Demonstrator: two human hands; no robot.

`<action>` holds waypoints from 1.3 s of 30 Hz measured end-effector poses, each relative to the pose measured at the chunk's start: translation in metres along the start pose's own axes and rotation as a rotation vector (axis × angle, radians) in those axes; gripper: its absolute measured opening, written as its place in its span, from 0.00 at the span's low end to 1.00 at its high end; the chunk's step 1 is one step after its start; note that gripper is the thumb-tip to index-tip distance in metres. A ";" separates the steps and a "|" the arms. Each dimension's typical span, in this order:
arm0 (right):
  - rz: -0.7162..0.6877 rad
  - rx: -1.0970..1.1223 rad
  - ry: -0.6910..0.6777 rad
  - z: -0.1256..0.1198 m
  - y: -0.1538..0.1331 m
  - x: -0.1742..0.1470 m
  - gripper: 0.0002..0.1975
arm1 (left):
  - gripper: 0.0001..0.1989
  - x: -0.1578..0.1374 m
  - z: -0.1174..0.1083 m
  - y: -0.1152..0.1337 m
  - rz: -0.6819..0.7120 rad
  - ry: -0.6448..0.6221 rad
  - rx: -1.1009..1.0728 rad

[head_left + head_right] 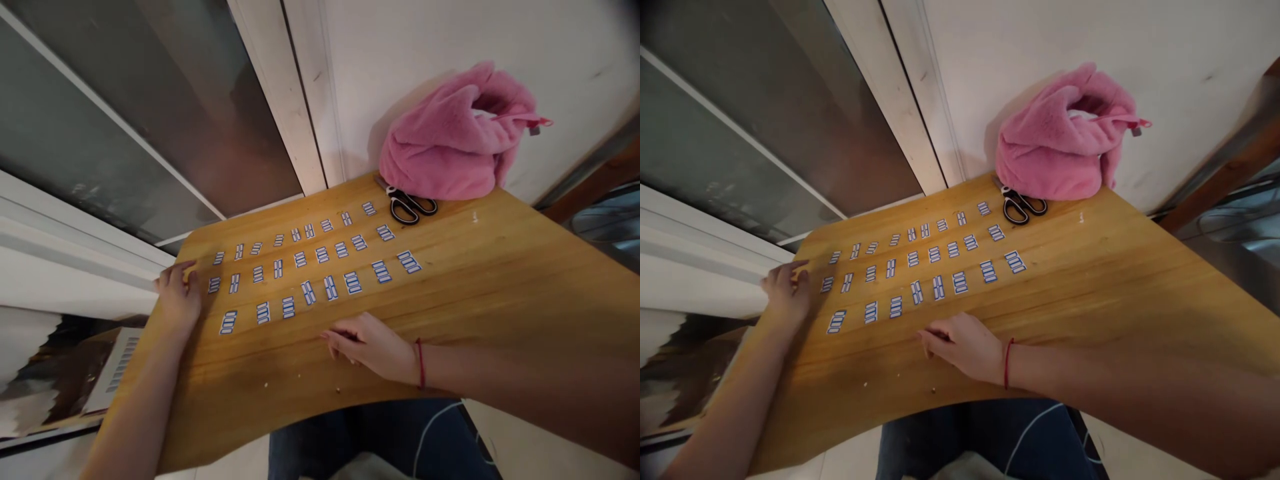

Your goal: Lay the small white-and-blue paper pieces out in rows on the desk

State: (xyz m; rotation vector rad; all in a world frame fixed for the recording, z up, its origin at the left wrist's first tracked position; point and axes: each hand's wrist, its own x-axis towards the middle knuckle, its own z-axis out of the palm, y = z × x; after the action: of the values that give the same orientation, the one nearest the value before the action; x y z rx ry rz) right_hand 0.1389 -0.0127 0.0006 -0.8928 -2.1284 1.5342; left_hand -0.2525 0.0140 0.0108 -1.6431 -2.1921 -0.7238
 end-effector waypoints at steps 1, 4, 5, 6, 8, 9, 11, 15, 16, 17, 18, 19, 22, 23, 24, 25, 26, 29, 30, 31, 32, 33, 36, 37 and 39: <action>0.010 0.004 -0.007 0.000 0.000 0.000 0.22 | 0.18 0.004 0.001 0.001 0.073 -0.010 -0.003; 0.036 0.014 -0.025 -0.001 -0.001 -0.001 0.23 | 0.23 0.017 0.011 0.000 0.264 -0.170 -0.051; 0.038 0.017 -0.030 -0.002 -0.001 -0.001 0.24 | 0.25 0.021 0.016 0.000 0.279 -0.240 -0.064; 0.037 0.022 -0.034 -0.002 -0.002 -0.001 0.24 | 0.26 0.023 0.022 -0.001 0.270 -0.317 -0.065; 0.028 0.029 -0.048 -0.003 -0.003 -0.002 0.25 | 0.28 0.026 0.033 -0.001 0.205 -0.441 -0.030; 0.023 0.031 -0.054 -0.003 -0.003 -0.002 0.24 | 0.29 0.026 0.037 -0.001 0.170 -0.480 0.002; 0.020 0.030 -0.059 -0.004 -0.004 -0.002 0.24 | 0.30 0.024 0.041 0.001 0.126 -0.522 0.061; 0.000 0.010 -0.061 -0.004 -0.004 -0.002 0.24 | 0.30 0.020 0.043 0.002 0.122 -0.507 0.087; -0.007 0.003 -0.065 -0.004 -0.004 -0.002 0.24 | 0.30 0.019 0.044 0.002 0.127 -0.498 0.080; -0.013 -0.001 -0.067 -0.004 -0.004 -0.002 0.24 | 0.29 0.019 0.045 0.001 0.125 -0.487 0.066; -0.014 -0.003 -0.068 -0.004 -0.004 -0.002 0.24 | 0.29 0.018 0.046 0.000 0.116 -0.475 0.046; -0.014 -0.004 -0.067 -0.004 -0.004 -0.002 0.24 | 0.29 0.019 0.046 -0.001 0.104 -0.462 0.027; -0.025 -0.008 -0.061 -0.003 -0.004 -0.002 0.24 | 0.30 0.022 0.045 -0.002 0.027 -0.382 -0.066; -0.029 -0.011 -0.060 -0.003 -0.004 -0.003 0.24 | 0.31 0.024 0.044 0.000 0.005 -0.354 -0.097; -0.034 -0.014 -0.059 -0.003 -0.004 -0.003 0.24 | 0.31 0.026 0.041 0.003 -0.002 -0.338 -0.120; -0.038 -0.014 -0.059 -0.003 -0.005 -0.003 0.24 | 0.31 0.027 0.039 0.006 0.010 -0.339 -0.132; -0.040 -0.014 -0.060 -0.003 -0.005 -0.003 0.25 | 0.31 0.028 0.037 0.011 0.044 -0.360 -0.129; -0.041 -0.023 -0.060 -0.003 -0.005 -0.003 0.25 | 0.30 0.025 0.037 0.027 0.182 -0.485 -0.055; -0.043 -0.028 -0.059 -0.003 -0.005 -0.003 0.25 | 0.30 0.023 0.038 0.033 0.203 -0.521 -0.024; -0.046 -0.034 -0.058 -0.003 -0.005 -0.003 0.25 | 0.31 0.021 0.040 0.037 0.208 -0.547 0.008; -0.049 -0.041 -0.057 -0.004 -0.005 -0.003 0.24 | 0.31 0.020 0.042 0.041 0.204 -0.561 0.040; -0.052 -0.049 -0.058 -0.004 -0.006 -0.003 0.23 | 0.31 0.018 0.044 0.043 0.201 -0.564 0.072; -0.061 -0.069 -0.055 -0.004 -0.006 -0.004 0.23 | 0.32 0.016 0.047 0.048 0.224 -0.553 0.152; -0.066 -0.077 -0.052 -0.004 -0.007 -0.004 0.22 | 0.32 0.016 0.046 0.048 0.234 -0.555 0.171; -0.077 -0.091 -0.048 -0.004 -0.007 -0.004 0.22 | 0.32 0.016 0.044 0.049 0.247 -0.567 0.198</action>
State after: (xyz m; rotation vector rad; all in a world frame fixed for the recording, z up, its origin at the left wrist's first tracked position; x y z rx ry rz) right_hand 0.1421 -0.0142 0.0088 -0.8008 -2.2548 1.4448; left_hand -0.2082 0.0624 -0.0071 -2.1453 -2.2421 0.0416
